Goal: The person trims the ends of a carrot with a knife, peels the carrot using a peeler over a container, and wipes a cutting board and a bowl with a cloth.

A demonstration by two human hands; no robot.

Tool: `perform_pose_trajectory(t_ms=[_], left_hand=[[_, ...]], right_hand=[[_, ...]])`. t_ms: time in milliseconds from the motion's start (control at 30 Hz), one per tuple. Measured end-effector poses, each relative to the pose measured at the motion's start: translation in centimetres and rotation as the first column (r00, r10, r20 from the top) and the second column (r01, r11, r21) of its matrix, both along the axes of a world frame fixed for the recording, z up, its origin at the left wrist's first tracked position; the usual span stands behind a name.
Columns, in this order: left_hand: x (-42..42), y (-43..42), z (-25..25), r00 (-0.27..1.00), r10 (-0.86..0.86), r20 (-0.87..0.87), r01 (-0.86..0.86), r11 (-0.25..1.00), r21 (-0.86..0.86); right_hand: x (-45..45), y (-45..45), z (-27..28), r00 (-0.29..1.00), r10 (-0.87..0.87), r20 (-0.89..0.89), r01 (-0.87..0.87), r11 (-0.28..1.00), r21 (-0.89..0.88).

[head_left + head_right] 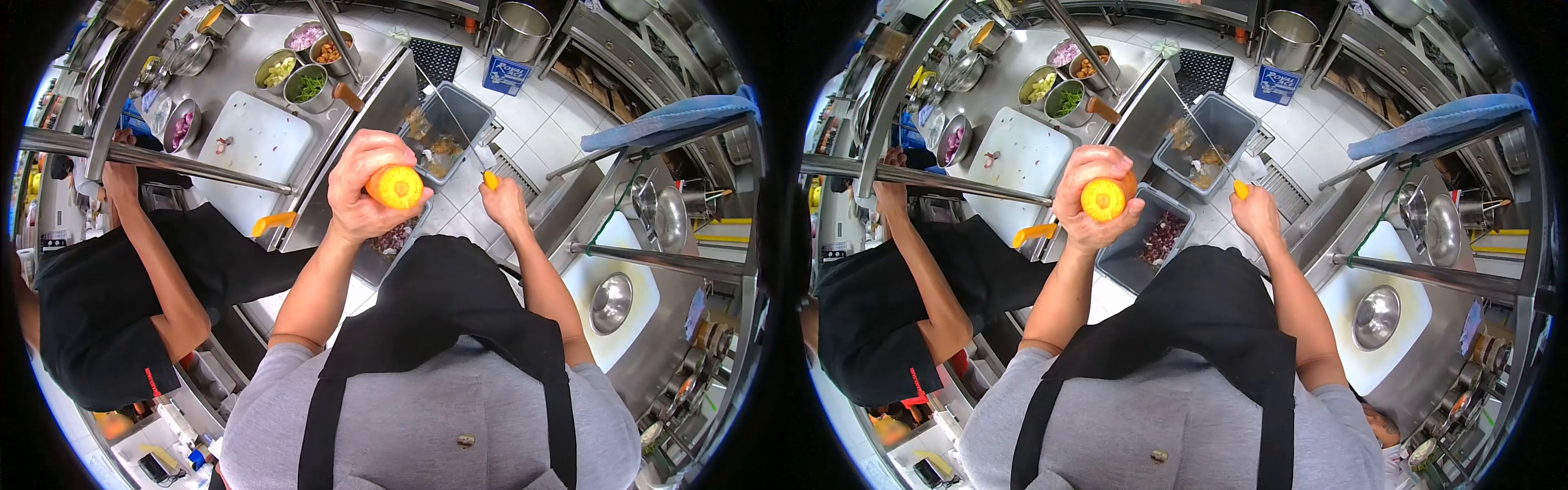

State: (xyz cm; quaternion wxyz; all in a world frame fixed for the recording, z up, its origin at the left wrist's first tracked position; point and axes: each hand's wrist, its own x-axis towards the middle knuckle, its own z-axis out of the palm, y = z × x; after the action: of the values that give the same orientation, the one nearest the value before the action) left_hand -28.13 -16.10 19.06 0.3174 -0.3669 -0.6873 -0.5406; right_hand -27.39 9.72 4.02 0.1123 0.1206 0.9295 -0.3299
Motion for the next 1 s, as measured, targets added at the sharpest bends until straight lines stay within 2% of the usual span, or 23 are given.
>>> perform_pose_trajectory(t_ms=[33, 100, 133, 200, 233, 300, 333, 367, 400, 467, 600, 633, 700, 933, 1000], left_hand=[[0.2, 0.2, 0.3, 1.0, -0.001, 0.0, 0.001, 1.0, 0.002], [0.6, 0.8, 0.7, 0.948, 0.234, 0.216, -0.187, 0.958, -0.219], [0.5, 1.1, 0.4, 0.948, 0.231, 0.22, -0.183, 0.959, -0.217], [0.3, 1.5, -0.8, 0.821, 0.418, 0.389, -0.265, 0.882, -0.39], [0.3, 1.7, -1.2, 0.797, 0.441, 0.412, -0.268, 0.871, -0.412], [0.7, 2.0, -1.3, 0.771, 0.467, 0.434, -0.245, 0.845, -0.475], [0.7, 2.2, -1.4, 0.738, 0.504, 0.448, -0.232, 0.814, -0.533], [0.5, 2.3, -2.5, 0.725, 0.445, 0.526, -0.204, 0.868, -0.453], [0.3, 2.4, -3.0, 0.729, 0.436, 0.529, -0.192, 0.871, -0.453], [-0.2, 2.4, -3.4, 0.867, 0.38, 0.323, -0.234, 0.882, -0.41], [-0.3, 2.6, -3.0, 0.877, 0.388, 0.284, -0.234, 0.861, -0.453], [-0.1, 2.7, -2.8, 0.878, 0.385, 0.284, -0.231, 0.861, -0.453], [0.2, 2.9, -2.5, 0.817, 0.355, 0.455, -0.174, 0.903, -0.392], [0.0, 2.9, -2.3, 0.792, 0.339, 0.508, -0.151, 0.915, -0.374], [-0.2, 2.7, -2.3, 0.825, 0.35, 0.443, -0.168, 0.901, -0.399]], right_hand=[[0.2, -0.1, 0.4, 1.0, -0.001, 0.0, 0.001, 1.0, 0.002], [1.0, -0.5, 1.7, 0.981, -0.01, -0.194, 0.004, 1.0, -0.03], [1.5, -0.9, 3.2, 0.981, -0.012, -0.192, 0.007, 1.0, -0.028], [2.7, -2.1, 7.0, 0.937, -0.109, -0.333, 0.014, 0.962, -0.274], [2.9, -2.4, 8.1, 0.937, -0.118, -0.328, 0.024, 0.961, -0.276], [3.4, -2.9, 9.9, 0.819, 0.064, -0.57, -0.205, 0.961, -0.187], [3.5, -3.1, 10.7, 0.822, 0.053, -0.568, -0.191, 0.963, -0.187], [3.5, -3.4, 11.4, 0.786, 0.088, -0.612, -0.249, 0.951, -0.184], [3.5, -3.7, 11.8, 0.747, 0.122, -0.654, -0.307, 0.935, -0.176], [3.5, -3.9, 11.7, 0.743, 0.118, -0.659, -0.305, 0.936, -0.176], [3.2, -3.6, 11.0, 0.728, 0.167, -0.664, -0.314, 0.943, -0.107], [3.3, -3.6, 10.9, 0.733, 0.17, -0.659, -0.315, 0.943, -0.108], [3.3, -3.6, 10.8, 0.735, 0.167, -0.657, -0.304, 0.948, -0.098], [3.0, -3.7, 10.4, 0.742, 0.16, -0.651, -0.287, 0.953, -0.092], [2.8, -3.6, 10.0, 0.746, 0.162, -0.646, -0.284, 0.955, -0.088]])
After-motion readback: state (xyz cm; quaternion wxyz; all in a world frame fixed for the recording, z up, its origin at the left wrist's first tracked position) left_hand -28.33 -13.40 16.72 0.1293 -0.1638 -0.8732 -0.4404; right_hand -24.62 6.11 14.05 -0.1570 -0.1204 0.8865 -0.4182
